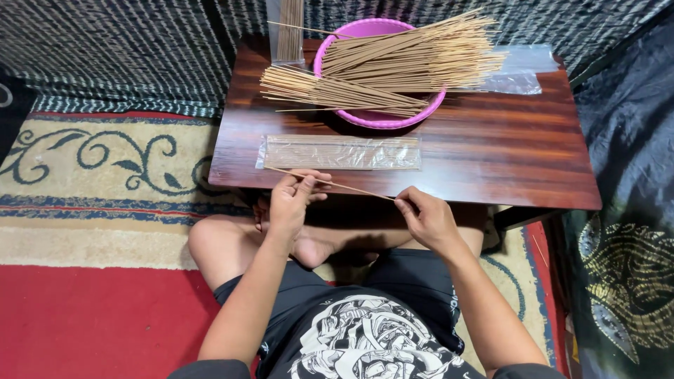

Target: The person packages incense sticks into plastic sleeves.

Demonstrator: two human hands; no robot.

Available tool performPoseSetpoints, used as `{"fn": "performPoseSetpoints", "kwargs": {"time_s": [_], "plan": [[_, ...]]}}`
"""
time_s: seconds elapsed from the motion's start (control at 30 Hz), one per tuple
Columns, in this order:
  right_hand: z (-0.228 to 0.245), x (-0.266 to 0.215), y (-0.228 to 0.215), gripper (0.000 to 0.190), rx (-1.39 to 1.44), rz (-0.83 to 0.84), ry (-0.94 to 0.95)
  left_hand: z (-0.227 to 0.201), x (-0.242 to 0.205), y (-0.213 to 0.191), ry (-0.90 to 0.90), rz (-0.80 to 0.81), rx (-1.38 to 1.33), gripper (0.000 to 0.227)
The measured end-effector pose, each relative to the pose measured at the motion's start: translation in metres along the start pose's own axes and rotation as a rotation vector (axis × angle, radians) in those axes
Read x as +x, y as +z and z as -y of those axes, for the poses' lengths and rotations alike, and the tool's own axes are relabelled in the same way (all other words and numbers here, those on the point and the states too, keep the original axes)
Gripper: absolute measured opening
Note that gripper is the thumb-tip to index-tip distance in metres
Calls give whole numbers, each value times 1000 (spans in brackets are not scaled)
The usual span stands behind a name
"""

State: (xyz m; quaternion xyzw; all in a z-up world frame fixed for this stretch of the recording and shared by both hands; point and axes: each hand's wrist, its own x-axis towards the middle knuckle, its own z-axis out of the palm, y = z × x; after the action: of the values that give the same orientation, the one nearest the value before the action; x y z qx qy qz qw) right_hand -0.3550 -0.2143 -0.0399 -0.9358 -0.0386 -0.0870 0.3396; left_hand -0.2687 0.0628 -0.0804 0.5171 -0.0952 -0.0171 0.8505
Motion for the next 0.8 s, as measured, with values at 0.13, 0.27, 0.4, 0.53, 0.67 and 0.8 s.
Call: {"fn": "performPoseSetpoints", "kwargs": {"time_s": [0.13,0.27,0.4,0.53,0.67,0.8], "plan": [[18,4,15,11,-18,16,-41,21,-21,35,-105,102,-11,17],[6,3,9,11,54,30,-8,20,-1,8,-80,25,-20,20],[-10,5,3,6,-2,-25,-28,8,9,-11,-13,-32,-12,24],[15,6,20,5,13,-44,-119,29,-23,40,-399,19,-89,19],[7,2,10,13,25,56,-69,25,-18,26,-233,67,15,19],[-16,-1,-1,7,-44,1,-54,12,-7,-2,-117,3,20,24]]}}
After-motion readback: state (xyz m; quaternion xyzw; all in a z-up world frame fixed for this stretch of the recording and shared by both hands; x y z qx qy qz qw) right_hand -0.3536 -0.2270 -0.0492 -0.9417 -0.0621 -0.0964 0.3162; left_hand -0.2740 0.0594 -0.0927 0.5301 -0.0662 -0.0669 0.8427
